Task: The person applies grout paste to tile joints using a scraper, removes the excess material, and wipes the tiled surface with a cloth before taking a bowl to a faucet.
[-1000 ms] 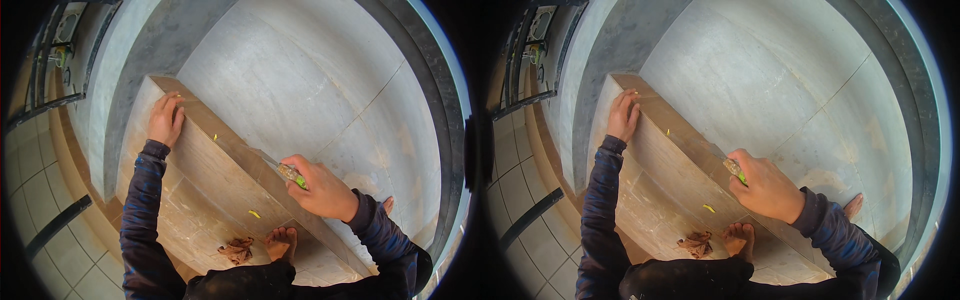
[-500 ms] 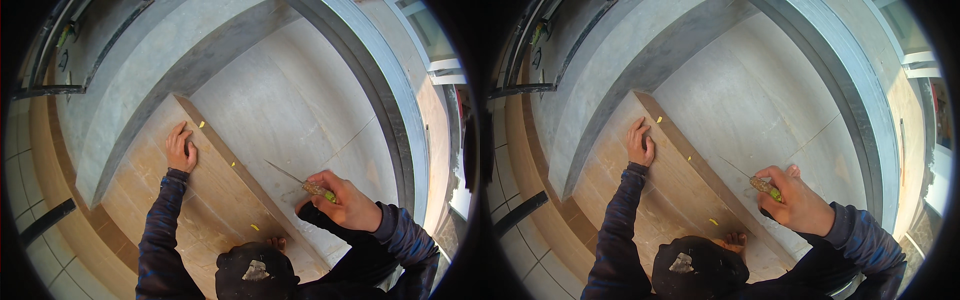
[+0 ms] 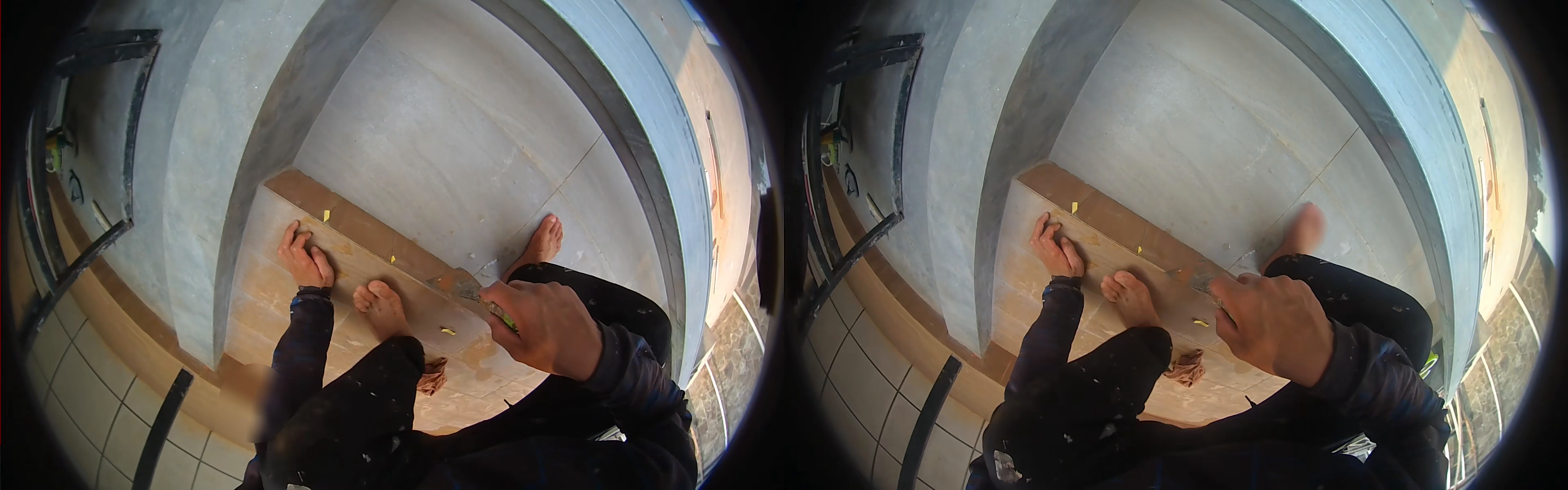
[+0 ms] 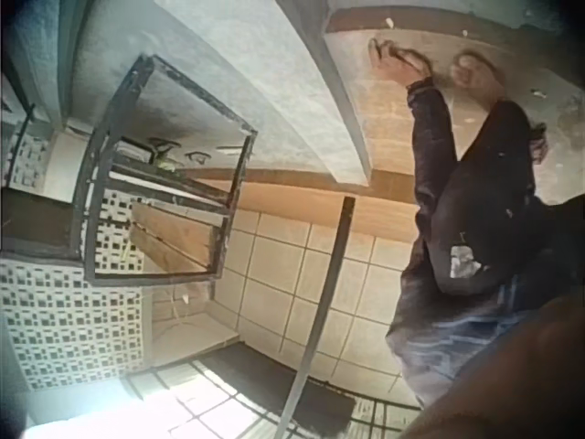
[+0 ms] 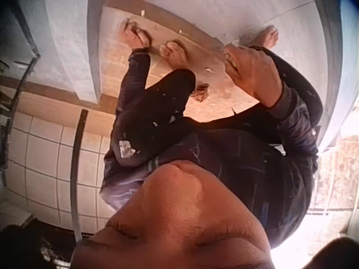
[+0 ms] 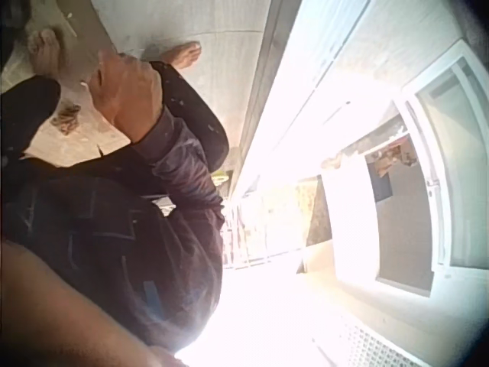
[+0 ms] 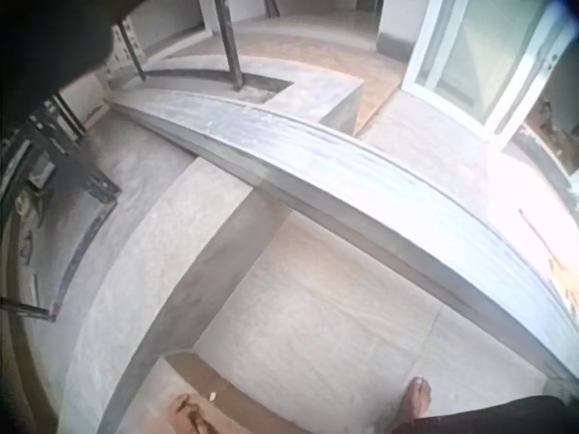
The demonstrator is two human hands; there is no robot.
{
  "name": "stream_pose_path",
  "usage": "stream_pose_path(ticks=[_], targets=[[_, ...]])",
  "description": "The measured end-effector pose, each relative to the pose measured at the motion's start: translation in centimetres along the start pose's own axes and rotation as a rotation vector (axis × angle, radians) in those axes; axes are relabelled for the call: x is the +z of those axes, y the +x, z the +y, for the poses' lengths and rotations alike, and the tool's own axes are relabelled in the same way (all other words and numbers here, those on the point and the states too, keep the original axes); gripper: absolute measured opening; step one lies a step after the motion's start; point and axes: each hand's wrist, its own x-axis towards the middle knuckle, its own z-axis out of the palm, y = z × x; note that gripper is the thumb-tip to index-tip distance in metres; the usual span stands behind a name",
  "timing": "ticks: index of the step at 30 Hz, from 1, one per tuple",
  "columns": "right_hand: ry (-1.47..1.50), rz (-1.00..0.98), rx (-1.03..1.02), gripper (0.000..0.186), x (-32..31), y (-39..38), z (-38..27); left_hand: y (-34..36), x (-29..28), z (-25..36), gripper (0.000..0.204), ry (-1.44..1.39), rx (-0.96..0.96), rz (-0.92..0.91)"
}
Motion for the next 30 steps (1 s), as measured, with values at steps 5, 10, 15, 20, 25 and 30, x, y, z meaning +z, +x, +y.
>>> stream_pose_path(ticks=[5,10,15,20,25,30], targets=[[-0.06,0.072,0.153,0.018,-0.3,-1.4,0.5,0.7,-0.4,-0.2,0.028,-0.074,0.024,-0.033],[0.154,0.277,0.356,0.027,2.9,-2.0,-1.6,3.3,-0.7,0.5,0.018,-0.312,0.026,-0.177],[0.305,0.385,0.4,0.028,9.4,-2.1,-2.2,11.3,1.8,6.7,0.012,-0.478,0.357,-1.217],[0.25,0.521,0.481,0.02,14.7,-0.5,-6.0,12.2,5.2,8.2,0.031,-0.18,0.444,-1.662],[0.275,0.542,0.512,0.017,17.5,0.3,-7.5,11.9,6.8,7.8,0.043,-0.113,0.496,-1.844],[0.277,0.543,0.542,0.023,17.6,0.1,-7.4,11.3,7.6,7.5,0.034,-0.277,0.53,-1.91]])
